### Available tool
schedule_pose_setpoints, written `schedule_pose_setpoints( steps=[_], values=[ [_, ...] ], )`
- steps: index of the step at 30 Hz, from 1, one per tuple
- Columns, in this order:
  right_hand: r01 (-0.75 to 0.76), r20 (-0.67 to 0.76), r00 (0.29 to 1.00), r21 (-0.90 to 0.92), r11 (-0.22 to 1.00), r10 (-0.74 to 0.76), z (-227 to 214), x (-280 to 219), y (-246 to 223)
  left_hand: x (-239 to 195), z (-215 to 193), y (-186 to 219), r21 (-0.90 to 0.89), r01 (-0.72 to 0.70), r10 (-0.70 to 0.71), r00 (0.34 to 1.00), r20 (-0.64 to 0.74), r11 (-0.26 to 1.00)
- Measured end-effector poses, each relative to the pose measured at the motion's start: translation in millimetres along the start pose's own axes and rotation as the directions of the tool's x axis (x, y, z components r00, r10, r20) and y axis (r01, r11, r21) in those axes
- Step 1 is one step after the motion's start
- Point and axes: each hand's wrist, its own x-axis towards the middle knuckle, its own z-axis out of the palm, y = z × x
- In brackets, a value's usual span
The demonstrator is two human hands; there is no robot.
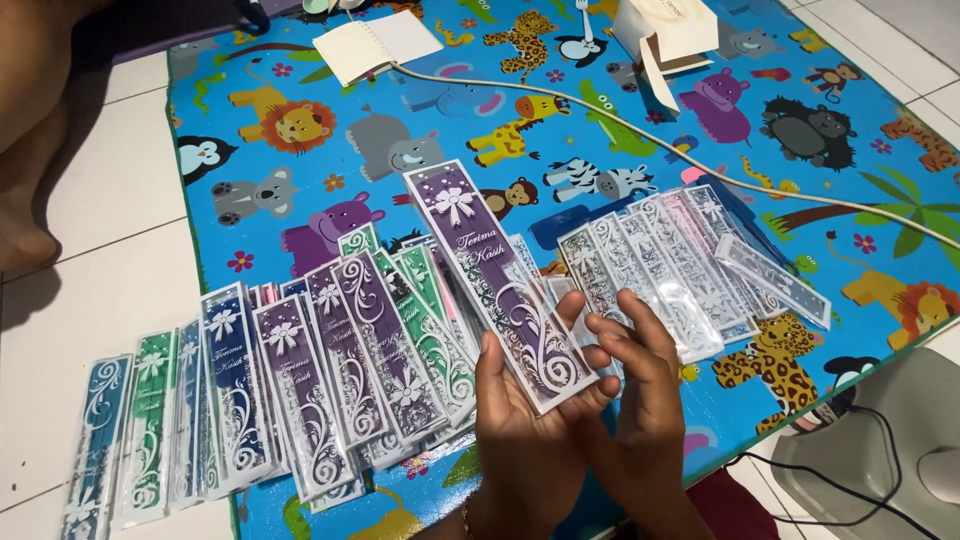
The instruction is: The person is packaging decorative bookmarks by inserting them into plastic sleeves and sealing the ends with a handheld heat sealer.
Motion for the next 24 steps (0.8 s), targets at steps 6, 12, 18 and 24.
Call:
schedule_pose_setpoints(
  steps=[6, 12, 18, 24],
  values=[
    [0.21, 0.019, 0.977, -0.262, 0.942, -0.213, -4.6, -6.8, 5.8, 2.2, -15.0, 1.6, -0.153, 0.279, -0.254, 0.953, 0.166, 0.948],
    [0.241, 0.121, 0.969, -0.29, 0.926, -0.215, -17.0, 4.8, -1.3, -1.2, -8.8, -1.5, 0.121, 0.01, -0.029, 0.987, 0.159, 0.993],
    [0.211, -0.027, 0.972, -0.348, 0.913, -0.235, -34.9, 6.7, -10.6, -2.7, -7.0, -10.8, -0.021, -0.032, 0.038, 0.891, 0.453, 0.999],
    [0.195, -0.14, 0.957, -0.332, 0.923, -0.253, -37.0, 18.8, -23.1, -9.3, 3.6, -4.7, 0.547, -0.279, 0.197, 0.959, 0.205, 0.789]
  ],
)
